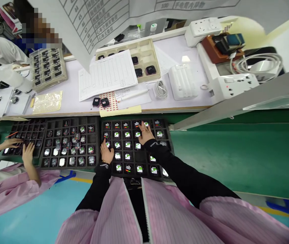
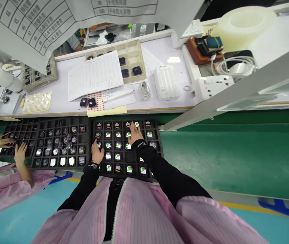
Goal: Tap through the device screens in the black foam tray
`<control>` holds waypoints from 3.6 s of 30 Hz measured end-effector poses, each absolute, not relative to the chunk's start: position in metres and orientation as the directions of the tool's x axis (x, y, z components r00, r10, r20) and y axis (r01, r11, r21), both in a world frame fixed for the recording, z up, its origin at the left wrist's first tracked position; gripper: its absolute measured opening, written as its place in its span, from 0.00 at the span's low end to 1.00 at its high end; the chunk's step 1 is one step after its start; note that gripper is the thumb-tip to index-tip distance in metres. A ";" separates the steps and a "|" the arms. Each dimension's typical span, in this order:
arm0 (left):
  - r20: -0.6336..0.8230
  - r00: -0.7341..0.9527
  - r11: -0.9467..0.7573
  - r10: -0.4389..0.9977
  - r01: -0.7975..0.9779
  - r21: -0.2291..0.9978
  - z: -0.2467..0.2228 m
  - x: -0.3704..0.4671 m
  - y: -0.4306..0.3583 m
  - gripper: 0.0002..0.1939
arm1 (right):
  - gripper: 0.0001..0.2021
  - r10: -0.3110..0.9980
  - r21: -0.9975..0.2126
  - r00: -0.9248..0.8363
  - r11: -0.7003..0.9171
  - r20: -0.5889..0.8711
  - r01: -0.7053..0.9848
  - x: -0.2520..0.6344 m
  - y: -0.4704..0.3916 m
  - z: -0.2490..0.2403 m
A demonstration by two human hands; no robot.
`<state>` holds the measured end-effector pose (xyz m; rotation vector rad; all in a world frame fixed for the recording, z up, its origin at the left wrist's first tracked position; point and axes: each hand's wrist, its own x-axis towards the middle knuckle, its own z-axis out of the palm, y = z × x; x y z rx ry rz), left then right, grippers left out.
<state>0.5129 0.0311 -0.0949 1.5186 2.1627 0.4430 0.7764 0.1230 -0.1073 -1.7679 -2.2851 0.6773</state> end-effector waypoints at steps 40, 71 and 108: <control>-0.150 -0.426 0.443 0.892 0.763 0.470 -0.085 0.531 0.043 0.27 | 0.44 0.819 -0.408 -0.522 0.404 -0.238 0.819 0.664 0.136 -0.104; -0.178 -0.339 0.380 0.924 0.869 0.317 -0.085 0.528 0.041 0.27 | 0.40 0.899 -0.483 -0.428 0.333 -0.098 0.810 0.701 0.082 -0.123; -0.055 -0.160 0.160 0.986 0.770 0.617 -0.076 0.510 -0.012 0.30 | 0.44 0.816 -0.511 -0.555 0.413 -0.160 0.754 0.605 0.146 -0.106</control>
